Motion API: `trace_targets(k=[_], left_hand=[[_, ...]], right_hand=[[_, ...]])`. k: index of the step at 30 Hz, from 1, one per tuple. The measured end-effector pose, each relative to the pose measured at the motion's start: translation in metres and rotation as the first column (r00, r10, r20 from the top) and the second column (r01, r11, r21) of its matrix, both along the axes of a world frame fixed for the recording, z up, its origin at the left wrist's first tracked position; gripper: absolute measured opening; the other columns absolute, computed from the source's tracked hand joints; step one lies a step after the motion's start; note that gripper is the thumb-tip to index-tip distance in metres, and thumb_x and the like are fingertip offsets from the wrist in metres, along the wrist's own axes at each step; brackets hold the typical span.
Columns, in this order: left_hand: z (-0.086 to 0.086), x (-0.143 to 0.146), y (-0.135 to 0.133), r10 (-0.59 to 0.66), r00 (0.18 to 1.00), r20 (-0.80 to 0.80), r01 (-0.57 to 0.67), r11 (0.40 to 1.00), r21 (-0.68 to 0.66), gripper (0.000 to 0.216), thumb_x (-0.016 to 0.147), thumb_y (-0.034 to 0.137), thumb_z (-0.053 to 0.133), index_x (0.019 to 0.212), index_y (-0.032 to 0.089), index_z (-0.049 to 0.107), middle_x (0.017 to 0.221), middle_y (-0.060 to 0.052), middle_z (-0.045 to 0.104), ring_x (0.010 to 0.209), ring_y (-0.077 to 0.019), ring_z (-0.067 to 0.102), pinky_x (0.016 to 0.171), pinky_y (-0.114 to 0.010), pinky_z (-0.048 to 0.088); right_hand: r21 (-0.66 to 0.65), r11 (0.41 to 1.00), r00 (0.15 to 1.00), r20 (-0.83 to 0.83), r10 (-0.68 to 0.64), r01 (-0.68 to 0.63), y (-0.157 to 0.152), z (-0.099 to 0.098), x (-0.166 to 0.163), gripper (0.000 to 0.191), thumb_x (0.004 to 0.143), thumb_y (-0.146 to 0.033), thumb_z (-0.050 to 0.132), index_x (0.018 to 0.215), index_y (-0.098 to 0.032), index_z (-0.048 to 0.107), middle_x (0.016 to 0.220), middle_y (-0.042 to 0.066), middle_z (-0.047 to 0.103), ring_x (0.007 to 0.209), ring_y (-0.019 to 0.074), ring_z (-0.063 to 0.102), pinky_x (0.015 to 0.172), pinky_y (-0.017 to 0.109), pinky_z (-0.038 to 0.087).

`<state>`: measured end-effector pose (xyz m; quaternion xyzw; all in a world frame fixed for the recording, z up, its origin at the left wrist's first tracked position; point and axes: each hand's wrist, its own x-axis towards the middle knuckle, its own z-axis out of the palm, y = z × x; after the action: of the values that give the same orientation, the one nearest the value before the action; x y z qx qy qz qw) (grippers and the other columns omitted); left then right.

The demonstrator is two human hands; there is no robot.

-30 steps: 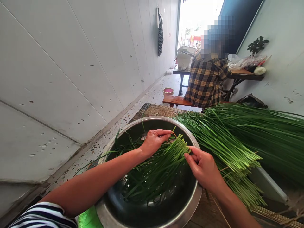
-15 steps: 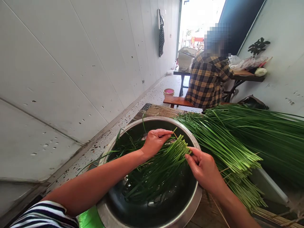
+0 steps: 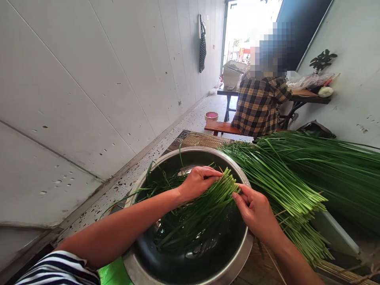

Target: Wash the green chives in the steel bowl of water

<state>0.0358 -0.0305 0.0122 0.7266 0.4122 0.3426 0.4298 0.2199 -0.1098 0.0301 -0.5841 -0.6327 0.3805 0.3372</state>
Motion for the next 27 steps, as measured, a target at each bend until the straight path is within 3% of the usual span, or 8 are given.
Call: trace_targets(k=[3,6,8,12,16,21,24,27], left_hand=[[0.011,-0.01,0.006,-0.151,0.986,-0.072,0.148,0.988,-0.047,0.031,0.076,0.021,0.063,0.105,0.017,0.071,0.094,-0.006,0.07,0.077,-0.0142,0.061,0.07,-0.023,0.048],[0.019,-0.022,0.015,-0.278,0.949,-0.147,0.287,0.957,0.045,0.047,0.068,0.016,0.069,0.115,0.021,0.066,0.108,-0.007,0.065,0.081,-0.0132,0.06,0.072,-0.022,0.047],[0.021,-0.029,0.02,-0.275,0.948,-0.162,0.292,0.952,0.092,0.04,0.071,0.015,0.066,0.111,0.021,0.068,0.102,-0.005,0.066,0.079,-0.0119,0.059,0.073,-0.022,0.047],[0.021,-0.038,0.028,-0.273,0.95,-0.15,0.284,0.957,0.06,0.019,0.08,0.021,0.06,0.093,0.015,0.073,0.078,-0.004,0.067,0.062,-0.0093,0.057,0.063,-0.022,0.046],[0.018,-0.041,0.033,-0.337,0.917,-0.215,0.377,0.908,0.185,0.022,0.076,0.026,0.068,0.095,0.016,0.073,0.083,-0.004,0.07,0.071,-0.0119,0.061,0.068,-0.022,0.046],[0.017,-0.04,0.035,-0.174,0.965,-0.194,0.22,0.945,0.242,0.013,0.078,0.025,0.064,0.083,0.018,0.074,0.079,-0.003,0.071,0.073,-0.0121,0.061,0.072,-0.023,0.046],[0.015,-0.04,0.036,-0.089,0.993,-0.082,0.098,0.988,0.116,0.015,0.076,0.027,0.064,0.079,0.016,0.073,0.076,-0.003,0.071,0.069,-0.0122,0.061,0.067,-0.022,0.047],[0.009,-0.035,0.035,0.025,0.996,0.083,-0.015,0.994,-0.113,0.019,0.075,0.028,0.064,0.084,0.014,0.072,0.07,-0.003,0.069,0.061,-0.0109,0.059,0.06,-0.022,0.047]], right_hand=[[-0.009,1.0,1.0,-0.01,0.004,-0.004,0.0,0.001,0.001,0.037,0.083,-0.039,0.052,0.109,-0.017,0.067,0.057,-0.001,0.062,0.046,0.0127,0.052,0.041,0.022,0.039],[-0.012,1.0,1.0,-0.024,0.011,-0.012,0.001,0.0,0.002,0.038,0.084,-0.04,0.052,0.11,-0.016,0.066,0.06,0.001,0.064,0.049,0.0136,0.055,0.042,0.022,0.04],[-0.008,1.0,1.0,-0.028,0.004,-0.004,0.001,-0.001,0.003,0.038,0.084,-0.041,0.052,0.11,-0.016,0.066,0.061,0.001,0.065,0.051,0.0142,0.056,0.042,0.022,0.041],[-0.008,1.0,1.0,-0.008,-0.028,0.028,0.001,-0.004,0.006,0.038,0.083,-0.041,0.054,0.108,-0.015,0.066,0.058,0.0,0.062,0.051,0.0137,0.056,0.044,0.021,0.042],[-0.022,0.999,0.999,-0.019,-0.031,0.031,0.002,-0.002,0.006,0.038,0.082,-0.041,0.054,0.109,-0.016,0.066,0.053,-0.001,0.059,0.05,0.0142,0.055,0.045,0.022,0.043],[-0.055,0.998,0.996,-0.087,-0.02,0.015,0.003,0.001,0.004,0.041,0.082,-0.044,0.054,0.11,-0.016,0.064,0.063,0.002,0.066,0.054,0.0153,0.058,0.046,0.023,0.045],[-0.056,0.998,0.995,-0.094,-0.033,0.028,0.002,-0.005,0.006,0.043,0.082,-0.046,0.055,0.111,-0.016,0.063,0.065,0.002,0.066,0.057,0.0156,0.059,0.048,0.023,0.046],[-0.036,0.997,0.995,-0.07,-0.065,0.063,0.001,-0.013,0.01,0.044,0.082,-0.047,0.055,0.112,-0.015,0.062,0.058,0.0,0.06,0.051,0.0131,0.053,0.045,0.022,0.042]])
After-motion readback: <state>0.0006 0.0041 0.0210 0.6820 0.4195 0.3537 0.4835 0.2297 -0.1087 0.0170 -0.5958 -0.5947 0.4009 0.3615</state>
